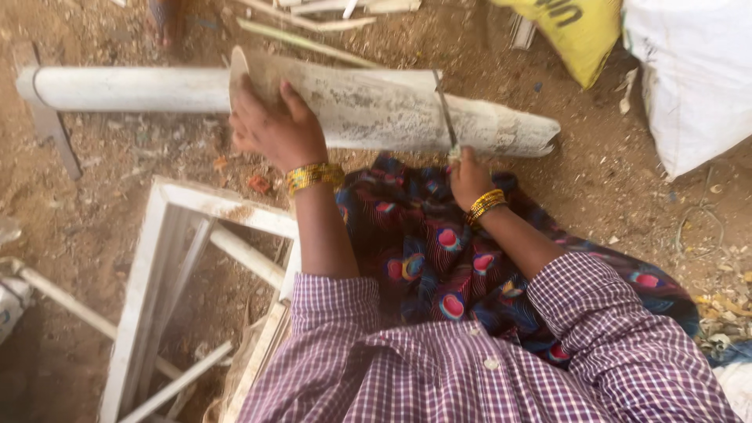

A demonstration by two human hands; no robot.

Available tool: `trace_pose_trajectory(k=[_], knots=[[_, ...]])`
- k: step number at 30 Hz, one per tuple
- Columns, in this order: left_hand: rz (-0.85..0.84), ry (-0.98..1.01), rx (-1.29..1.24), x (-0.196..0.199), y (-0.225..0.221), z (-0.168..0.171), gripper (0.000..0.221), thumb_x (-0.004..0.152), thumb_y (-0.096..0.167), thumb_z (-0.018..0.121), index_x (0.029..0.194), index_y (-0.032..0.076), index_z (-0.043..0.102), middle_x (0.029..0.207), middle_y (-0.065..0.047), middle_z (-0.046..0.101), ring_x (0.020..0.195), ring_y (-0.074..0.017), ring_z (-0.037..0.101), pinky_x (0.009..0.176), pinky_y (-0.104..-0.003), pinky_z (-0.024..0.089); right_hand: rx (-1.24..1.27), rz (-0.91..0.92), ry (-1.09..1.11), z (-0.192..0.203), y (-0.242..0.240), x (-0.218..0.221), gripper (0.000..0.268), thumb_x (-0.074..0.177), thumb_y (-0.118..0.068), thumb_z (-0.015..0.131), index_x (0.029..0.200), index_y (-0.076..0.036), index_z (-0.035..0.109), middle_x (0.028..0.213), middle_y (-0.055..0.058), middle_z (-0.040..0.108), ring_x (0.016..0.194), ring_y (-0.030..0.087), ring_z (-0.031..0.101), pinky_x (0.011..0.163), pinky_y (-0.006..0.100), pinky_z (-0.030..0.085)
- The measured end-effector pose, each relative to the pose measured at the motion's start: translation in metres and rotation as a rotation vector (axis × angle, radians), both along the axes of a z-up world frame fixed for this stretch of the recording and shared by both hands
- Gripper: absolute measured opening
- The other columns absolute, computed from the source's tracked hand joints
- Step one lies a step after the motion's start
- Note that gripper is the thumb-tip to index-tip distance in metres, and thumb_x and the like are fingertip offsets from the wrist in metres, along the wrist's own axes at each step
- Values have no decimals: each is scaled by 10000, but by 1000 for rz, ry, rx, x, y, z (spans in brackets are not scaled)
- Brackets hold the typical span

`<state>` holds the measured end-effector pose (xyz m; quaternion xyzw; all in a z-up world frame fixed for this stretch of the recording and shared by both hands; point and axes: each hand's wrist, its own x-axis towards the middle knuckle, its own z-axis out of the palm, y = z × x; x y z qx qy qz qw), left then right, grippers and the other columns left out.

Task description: The person uses a knife to scrape and cut a large white PVC pipe by hand while holding it across their lap. They repeatedly apply the blade to the surface of the pipe to remove material and shape the end.

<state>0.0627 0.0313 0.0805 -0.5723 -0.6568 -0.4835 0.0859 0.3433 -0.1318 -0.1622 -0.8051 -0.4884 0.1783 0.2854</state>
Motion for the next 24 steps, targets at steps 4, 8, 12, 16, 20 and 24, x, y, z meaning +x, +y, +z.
trace_pose_trajectory(k=[4, 8, 12, 16, 20, 24], knots=[[-27, -40, -47, -2, 11, -9, 509, 913, 263, 752, 1359, 127, 548, 1362, -38, 664, 1228, -248, 603, 1123, -563, 337, 40, -21, -32, 6, 2, 3, 269, 1031, -194, 506, 1208, 9, 513, 965, 290, 689, 870, 475, 676, 769, 567, 538], [-52, -117, -72, -4, 11, -14, 485, 943, 259, 741, 1375, 126, 563, 1326, -38, 694, 1249, -247, 607, 1144, -552, 358, -108, -174, -92, 1, -4, 33, 279, 996, -228, 568, 1126, 18, 558, 940, 304, 670, 883, 495, 662, 780, 567, 533], [-74, -37, 46, -12, 11, -2, 473, 910, 281, 772, 1304, 82, 602, 1210, -107, 729, 1049, -248, 721, 894, -501, 518, -55, -285, 149, -9, -5, 49, 307, 1006, -284, 598, 1144, -10, 577, 907, 260, 679, 859, 481, 667, 737, 568, 536], [-219, -93, 10, -28, -10, 15, 275, 949, 296, 801, 1028, 78, 654, 920, -74, 757, 743, -157, 753, 572, -298, 572, 0, -552, 753, -12, 0, 45, 385, 1009, -320, 592, 1234, -14, 535, 978, 251, 650, 857, 443, 670, 666, 523, 568], [-222, 22, -42, -24, -34, 40, 392, 893, 371, 866, 771, 94, 618, 609, -20, 669, 456, -119, 592, 404, -296, 450, -2, -728, 999, 11, -1, 52, 556, 1006, -420, 547, 1378, -25, 423, 1229, 268, 513, 1013, 453, 632, 757, 541, 586], [-460, 71, -44, -17, -69, 59, 503, 919, 336, 907, 706, 64, 542, 553, -11, 535, 430, -121, 417, 410, -280, 338, 38, -855, 1405, 36, -4, 54, 733, 1004, -520, 502, 1521, -37, 311, 1480, 286, 376, 1169, 463, 594, 848, 559, 604]])
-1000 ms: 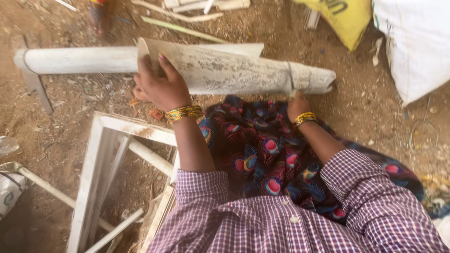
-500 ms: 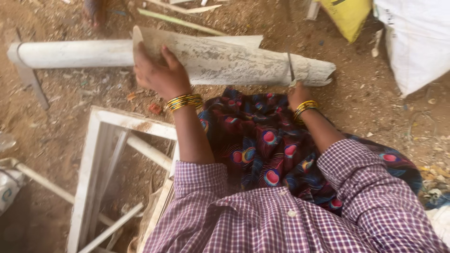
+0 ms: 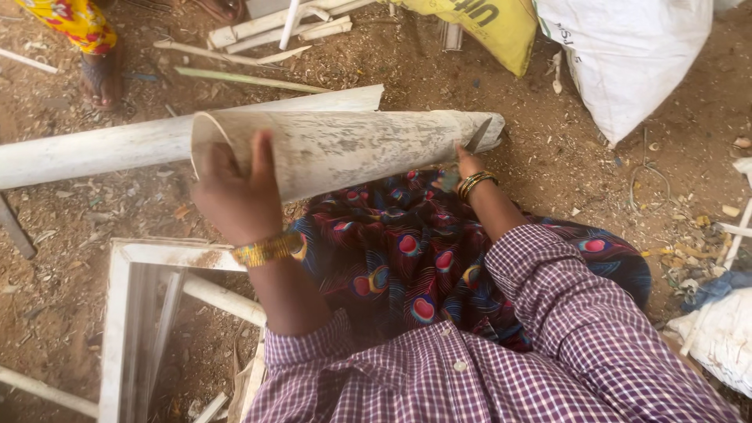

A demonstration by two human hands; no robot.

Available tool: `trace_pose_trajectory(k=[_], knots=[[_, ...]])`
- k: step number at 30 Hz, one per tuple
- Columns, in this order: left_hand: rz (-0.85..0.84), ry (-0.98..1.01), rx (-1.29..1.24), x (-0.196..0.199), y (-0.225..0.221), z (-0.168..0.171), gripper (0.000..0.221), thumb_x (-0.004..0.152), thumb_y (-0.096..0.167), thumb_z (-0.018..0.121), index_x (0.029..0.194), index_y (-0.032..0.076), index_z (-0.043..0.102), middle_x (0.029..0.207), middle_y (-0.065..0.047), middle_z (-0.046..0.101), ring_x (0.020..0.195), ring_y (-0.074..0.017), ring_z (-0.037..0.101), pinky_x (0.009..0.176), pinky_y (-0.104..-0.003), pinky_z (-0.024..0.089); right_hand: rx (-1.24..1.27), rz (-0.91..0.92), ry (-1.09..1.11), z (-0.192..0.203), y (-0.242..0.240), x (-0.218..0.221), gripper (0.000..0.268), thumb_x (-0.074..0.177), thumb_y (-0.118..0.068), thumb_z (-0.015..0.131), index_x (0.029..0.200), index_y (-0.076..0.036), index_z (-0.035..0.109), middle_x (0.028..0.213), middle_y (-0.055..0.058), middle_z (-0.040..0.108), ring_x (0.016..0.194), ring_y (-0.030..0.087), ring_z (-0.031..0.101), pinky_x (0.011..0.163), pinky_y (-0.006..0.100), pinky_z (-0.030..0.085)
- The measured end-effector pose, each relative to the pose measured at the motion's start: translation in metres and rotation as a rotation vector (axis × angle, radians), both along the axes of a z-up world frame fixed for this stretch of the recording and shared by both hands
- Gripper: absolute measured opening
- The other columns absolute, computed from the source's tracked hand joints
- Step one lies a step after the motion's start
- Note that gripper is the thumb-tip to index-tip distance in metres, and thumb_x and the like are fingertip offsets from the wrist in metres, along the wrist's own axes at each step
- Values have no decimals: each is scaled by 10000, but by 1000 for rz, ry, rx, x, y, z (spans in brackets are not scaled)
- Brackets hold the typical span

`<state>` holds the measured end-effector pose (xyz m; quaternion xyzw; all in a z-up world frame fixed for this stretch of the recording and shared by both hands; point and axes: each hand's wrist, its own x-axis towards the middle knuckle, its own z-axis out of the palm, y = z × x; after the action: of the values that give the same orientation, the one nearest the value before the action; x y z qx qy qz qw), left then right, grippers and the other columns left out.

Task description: The person uses a knife to scrape and cut a large white PVC pipe by hand while holding it across their lap. They repeatedly apply the blade to the surface of the pipe to remove material and shape the end.

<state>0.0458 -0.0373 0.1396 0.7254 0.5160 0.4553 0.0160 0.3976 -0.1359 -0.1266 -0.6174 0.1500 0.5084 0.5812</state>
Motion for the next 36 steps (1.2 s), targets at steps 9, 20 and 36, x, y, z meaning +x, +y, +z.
trace_pose_trajectory(k=[9, 20, 36], knots=[[-509, -210, -163, 25, -86, 43, 355, 954, 197, 803, 771, 96, 516, 614, 23, 517, 482, -69, 414, 412, -250, 298, 374, -365, 228, -19, -5, -8, 631, 1016, -470, 327, 1513, -91, 412, 1534, 184, 492, 1309, 338, 564, 1009, 537, 528], [-748, -278, -211, 6, -3, 18, 157, 1044, 133, 679, 999, 68, 544, 833, 12, 581, 684, -70, 519, 590, -234, 427, 332, -583, -21, 14, -2, 53, 446, 1043, -364, 517, 1322, -16, 525, 1156, 194, 660, 879, 260, 718, 674, 362, 655], [-207, -298, -459, -2, 133, -137, 135, 893, 36, 734, 1020, 53, 695, 833, -20, 708, 646, -70, 596, 541, -228, 505, 387, 587, -1772, 26, -19, -70, 524, 983, -82, 582, 1464, -5, 390, 1245, 315, 635, 1109, 485, 626, 946, 505, 526]])
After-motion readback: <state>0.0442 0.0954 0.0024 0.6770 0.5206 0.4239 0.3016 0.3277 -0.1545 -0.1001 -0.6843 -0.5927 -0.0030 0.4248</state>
